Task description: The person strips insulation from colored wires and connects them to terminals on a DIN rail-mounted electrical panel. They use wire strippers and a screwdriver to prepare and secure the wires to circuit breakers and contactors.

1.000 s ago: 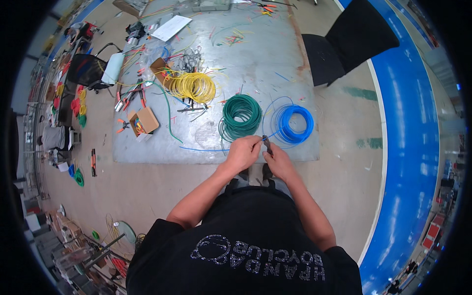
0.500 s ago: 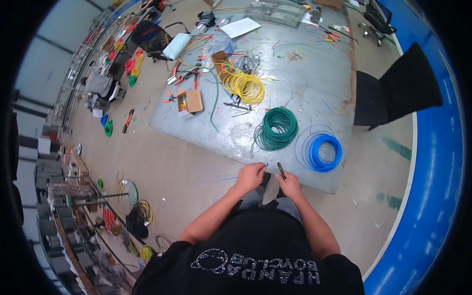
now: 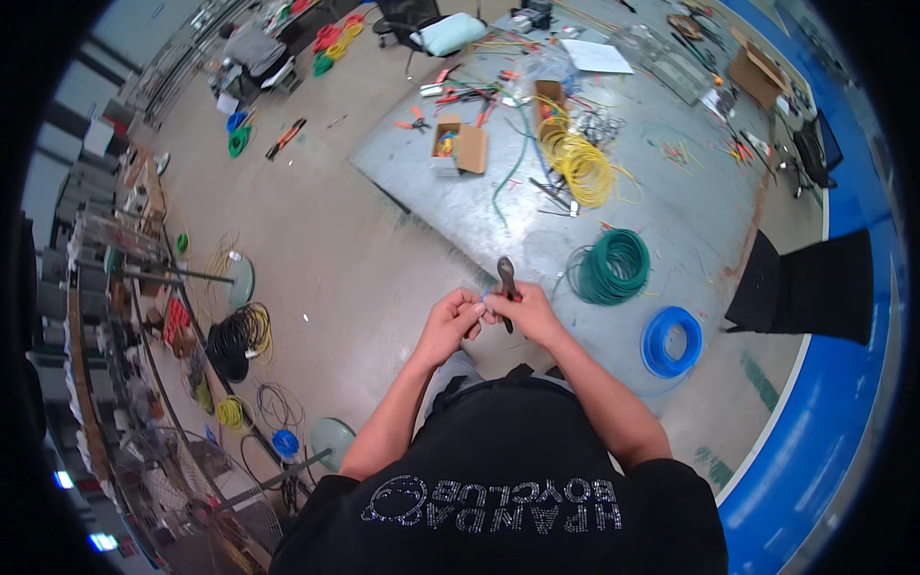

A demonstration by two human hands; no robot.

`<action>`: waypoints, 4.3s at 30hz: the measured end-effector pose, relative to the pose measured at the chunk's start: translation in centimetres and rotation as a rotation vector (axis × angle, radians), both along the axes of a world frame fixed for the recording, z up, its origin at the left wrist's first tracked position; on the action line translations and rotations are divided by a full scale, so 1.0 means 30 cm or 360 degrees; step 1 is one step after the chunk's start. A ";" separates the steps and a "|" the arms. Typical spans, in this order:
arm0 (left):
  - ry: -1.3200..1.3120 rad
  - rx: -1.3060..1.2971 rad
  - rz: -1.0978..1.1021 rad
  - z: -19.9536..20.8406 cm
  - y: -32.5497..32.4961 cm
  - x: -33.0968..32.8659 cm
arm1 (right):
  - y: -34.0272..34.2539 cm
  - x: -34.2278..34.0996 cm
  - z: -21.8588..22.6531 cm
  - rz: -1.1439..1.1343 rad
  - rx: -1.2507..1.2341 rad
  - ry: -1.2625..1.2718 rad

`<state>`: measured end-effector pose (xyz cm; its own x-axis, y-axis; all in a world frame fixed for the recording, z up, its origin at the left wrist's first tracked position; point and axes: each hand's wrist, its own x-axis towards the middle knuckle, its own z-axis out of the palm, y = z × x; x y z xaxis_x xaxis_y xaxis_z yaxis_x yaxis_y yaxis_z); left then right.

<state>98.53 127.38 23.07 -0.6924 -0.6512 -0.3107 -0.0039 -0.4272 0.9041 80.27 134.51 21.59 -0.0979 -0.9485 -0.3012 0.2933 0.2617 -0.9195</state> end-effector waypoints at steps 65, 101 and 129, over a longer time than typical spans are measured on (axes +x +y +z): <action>-0.0416 -0.0082 -0.0835 -0.164 -4.123 0.905 | -3.610 0.708 -0.185 -0.1661 0.0248 -0.0418; -0.0803 -0.0506 -0.2170 -0.724 -4.155 -2.676 | -3.390 -0.673 -0.623 -0.3615 0.0958 -0.0929; -0.1329 0.0050 -0.3013 -0.826 -4.213 -3.207 | -3.563 -1.510 -0.899 -0.3091 0.1935 -0.0727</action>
<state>2.31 1.00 -1.72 -0.0700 0.5518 -0.8311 -0.6766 0.5860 0.4460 34.97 27.62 -5.38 -0.1189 0.7017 -0.7025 0.8460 -0.2988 -0.4417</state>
